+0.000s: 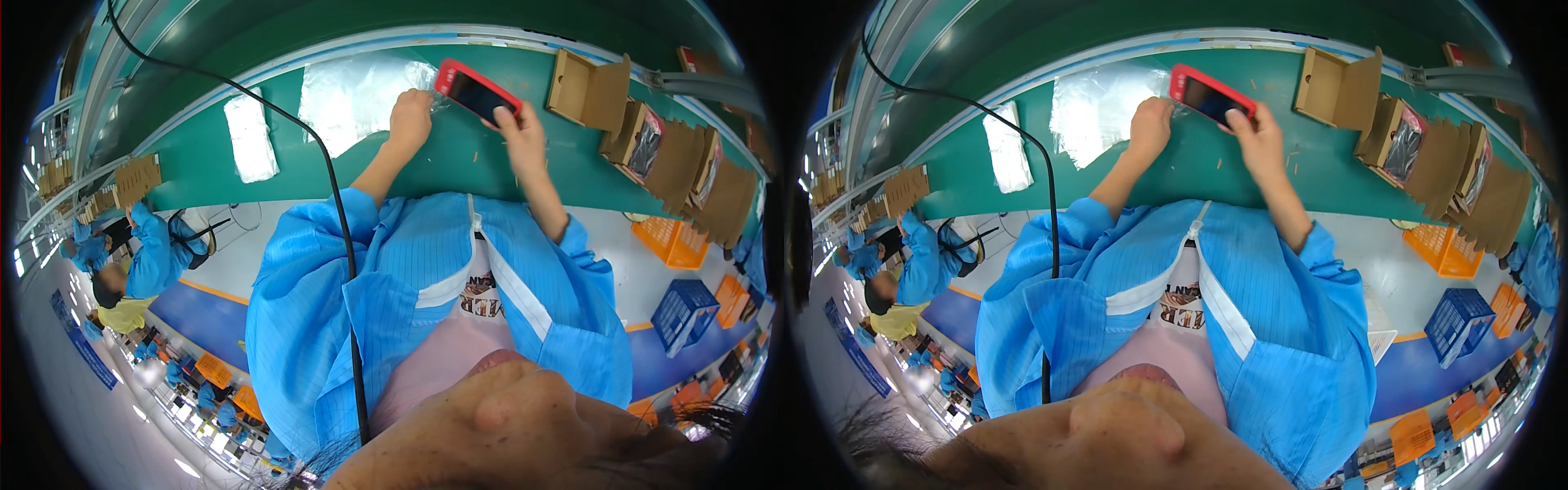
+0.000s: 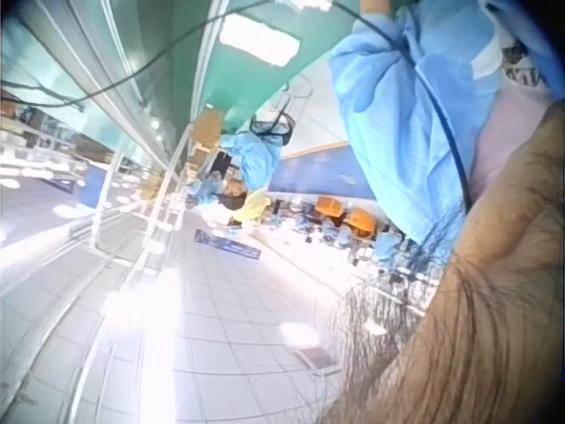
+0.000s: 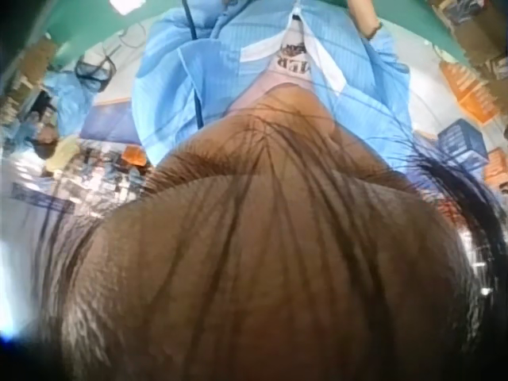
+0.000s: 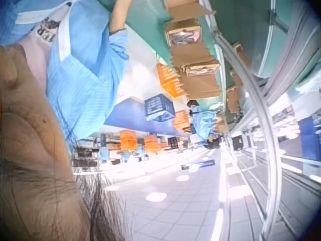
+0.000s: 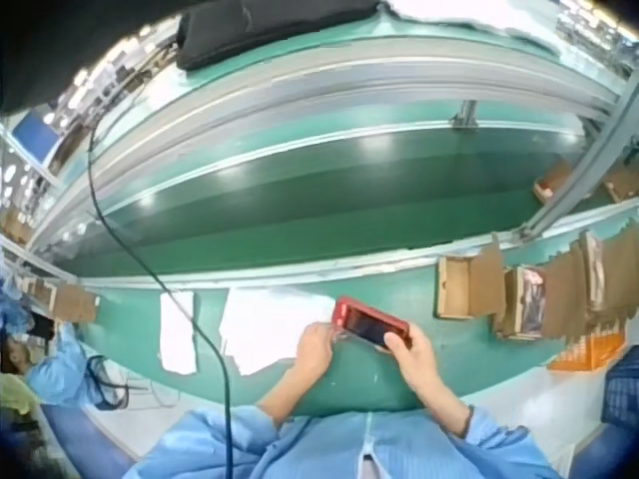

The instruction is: Packing mobile phones into protective plastic sleeves and then into cardboard boxes on an assembly line.

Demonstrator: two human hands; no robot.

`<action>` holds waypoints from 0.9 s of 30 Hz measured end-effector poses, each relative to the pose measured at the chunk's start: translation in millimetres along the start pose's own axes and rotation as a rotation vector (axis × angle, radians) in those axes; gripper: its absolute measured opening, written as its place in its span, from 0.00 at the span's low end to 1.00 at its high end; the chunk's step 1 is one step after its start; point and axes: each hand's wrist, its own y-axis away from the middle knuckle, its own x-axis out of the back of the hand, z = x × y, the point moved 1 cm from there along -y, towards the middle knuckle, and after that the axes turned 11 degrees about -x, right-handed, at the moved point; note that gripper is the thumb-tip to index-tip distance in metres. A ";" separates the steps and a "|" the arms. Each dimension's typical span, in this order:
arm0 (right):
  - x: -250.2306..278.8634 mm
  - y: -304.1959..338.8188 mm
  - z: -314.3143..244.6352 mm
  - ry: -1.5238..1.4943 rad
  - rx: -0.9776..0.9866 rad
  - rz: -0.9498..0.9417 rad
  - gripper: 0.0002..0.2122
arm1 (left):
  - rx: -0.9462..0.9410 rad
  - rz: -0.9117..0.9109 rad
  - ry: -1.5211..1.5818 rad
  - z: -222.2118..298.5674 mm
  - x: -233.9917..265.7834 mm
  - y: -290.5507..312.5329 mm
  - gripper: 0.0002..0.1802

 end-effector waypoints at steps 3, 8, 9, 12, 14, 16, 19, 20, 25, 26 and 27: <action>-7.5 6.3 36.6 0.602 0.176 0.178 0.09 | 0.178 -0.009 0.121 2.3 3.8 -7.9 0.06; -15.2 24.6 20.4 1.133 0.495 0.154 0.10 | 0.152 0.336 0.097 11.7 17.4 -18.4 0.05; -19.0 25.5 14.1 1.262 0.508 0.142 0.11 | 0.005 0.311 -0.081 19.7 23.0 -19.2 0.04; -30.0 16.7 1.1 0.902 0.028 0.077 0.12 | -0.235 0.241 -0.200 34.9 36.1 -20.1 0.04; -29.2 13.9 -5.5 0.531 -0.441 -0.021 0.14 | -0.314 0.217 -0.169 43.6 44.9 -19.1 0.06; -15.7 14.1 8.3 -0.151 -0.362 -0.196 0.22 | -0.479 0.236 -0.077 62.9 51.6 -28.0 0.10; -22.6 23.1 -8.9 -0.232 -0.410 -0.040 0.27 | -0.509 0.288 -0.015 79.6 66.3 -39.8 0.11; -22.8 26.1 -14.9 -0.335 -0.465 0.099 0.27 | -0.540 0.244 -0.020 88.1 67.3 -41.4 0.11; 12.2 -10.9 49.4 -0.737 -0.512 -0.247 0.22 | -0.823 0.051 0.155 134.0 60.8 -38.6 0.12; 8.8 -7.6 43.5 -0.740 -0.511 -0.245 0.22 | -0.741 0.126 0.211 127.7 60.3 -34.6 0.12; 1.5 1.7 20.7 -0.568 -0.475 -0.160 0.21 | -0.663 0.202 0.269 121.5 60.6 -30.9 0.11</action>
